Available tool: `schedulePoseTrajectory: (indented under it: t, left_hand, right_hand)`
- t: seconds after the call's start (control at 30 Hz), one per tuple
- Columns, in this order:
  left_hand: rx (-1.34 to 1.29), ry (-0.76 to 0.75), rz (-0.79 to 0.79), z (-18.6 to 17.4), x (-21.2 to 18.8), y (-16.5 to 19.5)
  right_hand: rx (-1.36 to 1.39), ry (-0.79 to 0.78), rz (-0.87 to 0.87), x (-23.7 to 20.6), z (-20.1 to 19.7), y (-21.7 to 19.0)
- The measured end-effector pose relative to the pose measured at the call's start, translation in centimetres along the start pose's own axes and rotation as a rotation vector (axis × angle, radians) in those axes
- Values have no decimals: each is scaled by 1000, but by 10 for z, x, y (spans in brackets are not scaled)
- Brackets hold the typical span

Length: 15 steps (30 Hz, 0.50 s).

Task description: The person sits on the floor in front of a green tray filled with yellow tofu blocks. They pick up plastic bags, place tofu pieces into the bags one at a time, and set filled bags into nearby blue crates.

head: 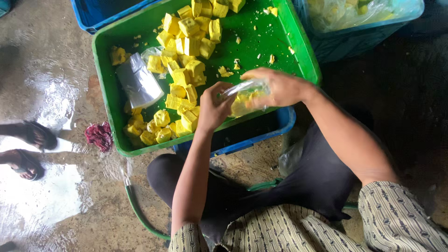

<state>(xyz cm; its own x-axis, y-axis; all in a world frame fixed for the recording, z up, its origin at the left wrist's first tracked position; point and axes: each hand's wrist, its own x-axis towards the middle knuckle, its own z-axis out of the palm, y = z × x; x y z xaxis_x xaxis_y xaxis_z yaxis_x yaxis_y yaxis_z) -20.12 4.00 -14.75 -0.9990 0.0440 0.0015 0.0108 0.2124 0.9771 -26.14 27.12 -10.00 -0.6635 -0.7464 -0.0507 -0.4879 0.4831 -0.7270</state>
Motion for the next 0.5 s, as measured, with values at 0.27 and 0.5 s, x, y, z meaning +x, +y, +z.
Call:
schedulePoseTrajectory:
  t: [0.27, 0.5]
  left_hand:
    - [-228, 61, 132, 0, 5, -12]
    - [-360, 72, -115, 29, 19, -58]
  right_hand:
    - [-124, -194, 672, 22, 23, -20]
    - [452, 254, -71, 22, 14, 78]
